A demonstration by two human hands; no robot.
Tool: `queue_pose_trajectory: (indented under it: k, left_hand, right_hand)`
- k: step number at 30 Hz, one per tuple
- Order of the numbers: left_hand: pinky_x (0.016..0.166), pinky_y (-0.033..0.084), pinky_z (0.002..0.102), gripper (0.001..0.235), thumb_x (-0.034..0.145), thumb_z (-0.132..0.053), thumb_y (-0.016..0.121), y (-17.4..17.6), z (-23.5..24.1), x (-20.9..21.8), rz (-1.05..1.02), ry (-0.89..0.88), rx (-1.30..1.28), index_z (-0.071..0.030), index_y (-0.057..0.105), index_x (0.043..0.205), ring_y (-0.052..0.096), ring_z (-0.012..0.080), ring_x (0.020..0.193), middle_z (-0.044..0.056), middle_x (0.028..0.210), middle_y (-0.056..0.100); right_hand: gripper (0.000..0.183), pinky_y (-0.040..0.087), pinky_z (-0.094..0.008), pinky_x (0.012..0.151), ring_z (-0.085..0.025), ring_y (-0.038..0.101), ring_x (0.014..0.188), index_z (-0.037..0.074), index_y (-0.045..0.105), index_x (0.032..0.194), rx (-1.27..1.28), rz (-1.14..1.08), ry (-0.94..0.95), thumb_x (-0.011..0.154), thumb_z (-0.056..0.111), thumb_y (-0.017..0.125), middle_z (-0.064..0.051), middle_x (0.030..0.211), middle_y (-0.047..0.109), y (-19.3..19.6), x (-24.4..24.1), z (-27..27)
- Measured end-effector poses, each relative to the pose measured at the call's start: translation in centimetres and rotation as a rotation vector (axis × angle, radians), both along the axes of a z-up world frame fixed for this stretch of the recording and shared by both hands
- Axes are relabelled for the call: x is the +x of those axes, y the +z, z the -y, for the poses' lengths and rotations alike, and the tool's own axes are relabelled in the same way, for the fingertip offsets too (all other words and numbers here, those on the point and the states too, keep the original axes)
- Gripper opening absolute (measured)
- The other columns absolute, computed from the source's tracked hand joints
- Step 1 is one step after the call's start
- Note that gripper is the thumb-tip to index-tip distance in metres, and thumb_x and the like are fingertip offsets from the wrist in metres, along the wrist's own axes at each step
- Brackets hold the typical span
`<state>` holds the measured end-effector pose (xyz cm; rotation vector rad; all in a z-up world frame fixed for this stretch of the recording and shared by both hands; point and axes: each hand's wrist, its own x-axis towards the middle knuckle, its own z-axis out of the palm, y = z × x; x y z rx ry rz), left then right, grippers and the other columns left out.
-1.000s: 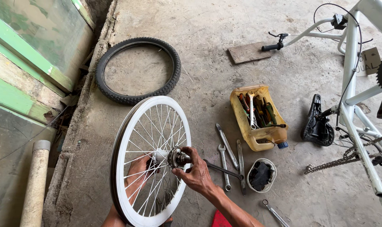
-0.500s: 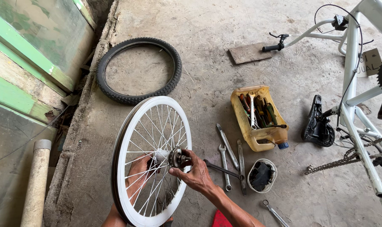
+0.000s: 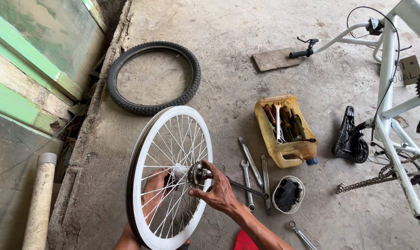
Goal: The person works on a bicycle wheel hub, using a wrench and pliers to loosen and tighten components. They rotate the wheel to check alignment and continue adjusting the hub mechanism.
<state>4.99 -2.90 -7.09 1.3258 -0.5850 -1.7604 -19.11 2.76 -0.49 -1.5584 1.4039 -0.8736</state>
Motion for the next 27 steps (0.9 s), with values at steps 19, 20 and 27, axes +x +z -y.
queue_pose_trajectory:
  k: [19, 20, 27]
  left_hand:
    - [0.061, 0.056, 0.028, 0.025, 0.096, -0.023, 0.069, 0.2, -0.4, -1.6, 0.044, 0.046, 0.026, 0.001, 0.069, 0.100, 0.067, 0.0157, 0.068, 0.008, 0.077, 0.071]
    - [0.063, 0.058, 0.028, 0.024, 0.094, -0.023, 0.069, -0.1, -0.5, -1.6, 0.033, 0.050, 0.038, 0.000, 0.069, 0.101, 0.068, 0.0158, 0.070, 0.009, 0.079, 0.072]
    - [0.063, 0.057, 0.030, 0.031, 0.096, -0.025, 0.076, -2.0, 0.1, -2.1, -0.009, 0.041, -0.054, 0.003, 0.067, 0.105, 0.066, 0.0172, 0.071, 0.011, 0.084, 0.069]
  right_hand:
    - [0.112, 0.056, -0.052, 0.100, -0.031, 0.069, 0.117, 0.008, 0.047, 0.148, 0.147, 0.066, -0.068, 0.059, 0.063, 0.087, -0.021, 0.135, 0.063, -1.7, -0.9, -0.7]
    - [0.112, 0.056, -0.052, 0.099, -0.030, 0.069, 0.116, 0.010, 0.047, 0.148, 0.158, 0.069, -0.071, 0.058, 0.064, 0.087, -0.020, 0.136, 0.063, -1.7, -1.0, -0.7]
    - [0.115, 0.054, -0.057, 0.099, -0.031, 0.069, 0.117, 0.019, 0.045, 0.152, 0.167, 0.056, -0.052, 0.055, 0.069, 0.083, -0.018, 0.134, 0.065, -1.2, -1.6, -1.0]
